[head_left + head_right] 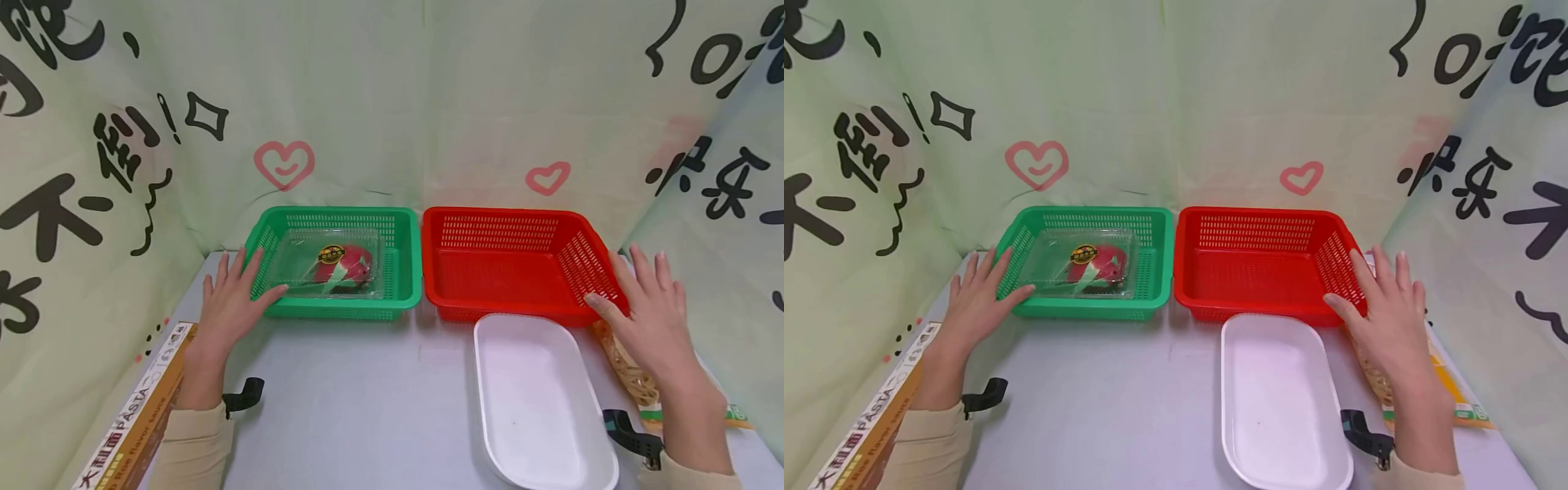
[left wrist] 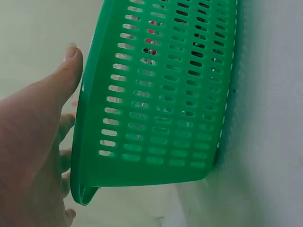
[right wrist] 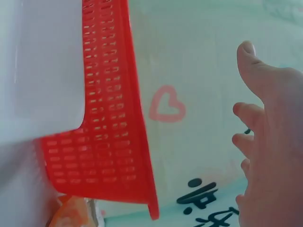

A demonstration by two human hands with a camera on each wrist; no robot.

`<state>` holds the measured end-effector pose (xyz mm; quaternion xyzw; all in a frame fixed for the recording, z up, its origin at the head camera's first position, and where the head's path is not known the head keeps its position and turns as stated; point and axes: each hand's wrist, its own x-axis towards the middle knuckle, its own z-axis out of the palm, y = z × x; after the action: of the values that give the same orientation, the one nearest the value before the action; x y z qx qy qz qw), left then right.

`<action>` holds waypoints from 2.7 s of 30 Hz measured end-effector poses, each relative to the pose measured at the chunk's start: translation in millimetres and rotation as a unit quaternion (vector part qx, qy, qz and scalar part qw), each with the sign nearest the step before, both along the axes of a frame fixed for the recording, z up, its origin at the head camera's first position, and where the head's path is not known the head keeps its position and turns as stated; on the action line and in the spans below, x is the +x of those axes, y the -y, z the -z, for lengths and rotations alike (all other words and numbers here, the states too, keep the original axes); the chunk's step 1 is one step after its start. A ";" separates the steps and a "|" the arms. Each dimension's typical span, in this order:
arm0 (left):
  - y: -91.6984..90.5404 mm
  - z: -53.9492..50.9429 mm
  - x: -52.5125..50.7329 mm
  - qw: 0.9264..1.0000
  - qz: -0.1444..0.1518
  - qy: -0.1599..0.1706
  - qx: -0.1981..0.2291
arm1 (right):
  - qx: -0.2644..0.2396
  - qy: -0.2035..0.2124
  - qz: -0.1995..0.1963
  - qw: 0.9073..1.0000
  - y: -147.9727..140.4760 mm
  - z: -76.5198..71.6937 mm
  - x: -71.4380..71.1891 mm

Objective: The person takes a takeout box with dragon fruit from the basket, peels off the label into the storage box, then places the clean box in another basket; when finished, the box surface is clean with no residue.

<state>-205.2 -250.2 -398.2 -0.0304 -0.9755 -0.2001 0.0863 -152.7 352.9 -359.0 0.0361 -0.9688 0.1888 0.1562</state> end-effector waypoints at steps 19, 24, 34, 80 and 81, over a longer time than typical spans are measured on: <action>29.3 2.2 2.9 0.992 -0.010 0.074 0.105 | -0.014 -0.027 -0.071 0.997 41.9 -24.4 5.9; 36.8 -0.6 4.4 0.985 -0.020 0.100 0.140 | -0.006 -0.018 -0.119 0.993 55.5 -25.6 2.1; 39.9 -7.8 6.9 0.967 -0.026 0.140 0.211 | 0.003 0.053 -0.181 0.982 98.5 -36.2 -13.9; 47.9 21.9 7.5 0.737 -0.013 0.206 0.644 | -0.081 0.203 -0.247 0.944 288.3 12.4 -143.4; 47.9 21.9 7.4 0.732 -0.012 0.208 0.649 | -0.088 0.207 -0.237 0.945 290.7 13.2 -144.2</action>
<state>-197.8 -298.1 -420.1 0.0872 -0.6023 -0.7848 -0.1175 -296.9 62.3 -372.1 0.2107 -0.9228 0.3084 -0.0942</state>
